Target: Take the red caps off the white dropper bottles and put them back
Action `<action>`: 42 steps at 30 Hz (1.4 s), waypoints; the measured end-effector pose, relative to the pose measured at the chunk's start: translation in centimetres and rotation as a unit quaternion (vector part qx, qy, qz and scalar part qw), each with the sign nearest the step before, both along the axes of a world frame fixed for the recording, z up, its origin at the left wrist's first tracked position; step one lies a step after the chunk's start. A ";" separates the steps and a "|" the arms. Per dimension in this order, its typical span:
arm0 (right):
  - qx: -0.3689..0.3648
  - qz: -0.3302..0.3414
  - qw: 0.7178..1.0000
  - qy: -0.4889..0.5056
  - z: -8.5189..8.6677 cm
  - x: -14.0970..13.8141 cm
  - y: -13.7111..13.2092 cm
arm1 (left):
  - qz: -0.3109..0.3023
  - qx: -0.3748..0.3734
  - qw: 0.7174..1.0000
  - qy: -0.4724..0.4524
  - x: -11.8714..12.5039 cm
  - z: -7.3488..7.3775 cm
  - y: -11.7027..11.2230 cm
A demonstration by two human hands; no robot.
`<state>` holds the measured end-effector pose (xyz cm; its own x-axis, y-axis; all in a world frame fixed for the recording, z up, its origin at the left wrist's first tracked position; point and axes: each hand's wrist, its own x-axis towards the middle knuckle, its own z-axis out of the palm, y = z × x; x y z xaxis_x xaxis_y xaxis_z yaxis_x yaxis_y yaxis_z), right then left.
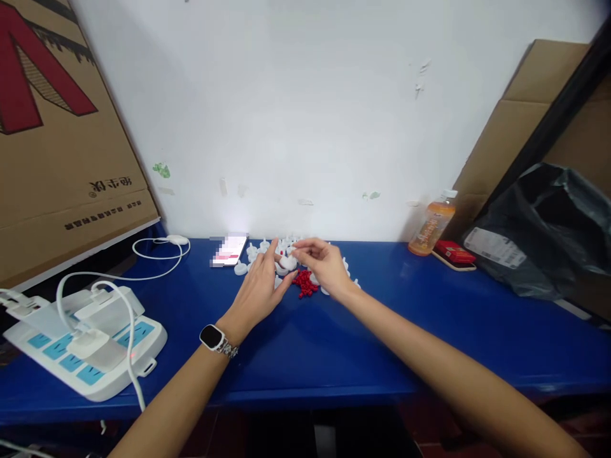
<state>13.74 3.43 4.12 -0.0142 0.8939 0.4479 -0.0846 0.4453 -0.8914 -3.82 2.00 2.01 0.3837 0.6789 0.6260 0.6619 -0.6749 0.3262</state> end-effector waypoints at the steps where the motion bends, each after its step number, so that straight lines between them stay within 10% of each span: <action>1: 0.018 -0.022 0.999 -0.024 0.4 0.4 1.0 | 0.001 -0.003 1.000 -0.009 -0.2 0.0 0.1; 10: 0.075 -0.177 0.921 -0.340 1.4 -1.0 14.8 | 0.028 -0.057 0.998 -0.023 -1.8 0.2 0.8; 16: 0.030 -0.172 0.855 -0.488 0.0 -2.7 18.3 | 0.023 -0.065 0.998 -0.015 -1.9 0.0 1.0; 32: 0.005 -0.115 0.842 -0.527 -0.7 -0.1 16.5 | 0.024 -0.075 0.997 0.004 -1.7 0.0 1.0; 42: 0.072 -0.138 0.934 -0.323 1.4 1.6 9.1 | 0.029 0.009 1.000 -0.002 -1.2 0.4 0.8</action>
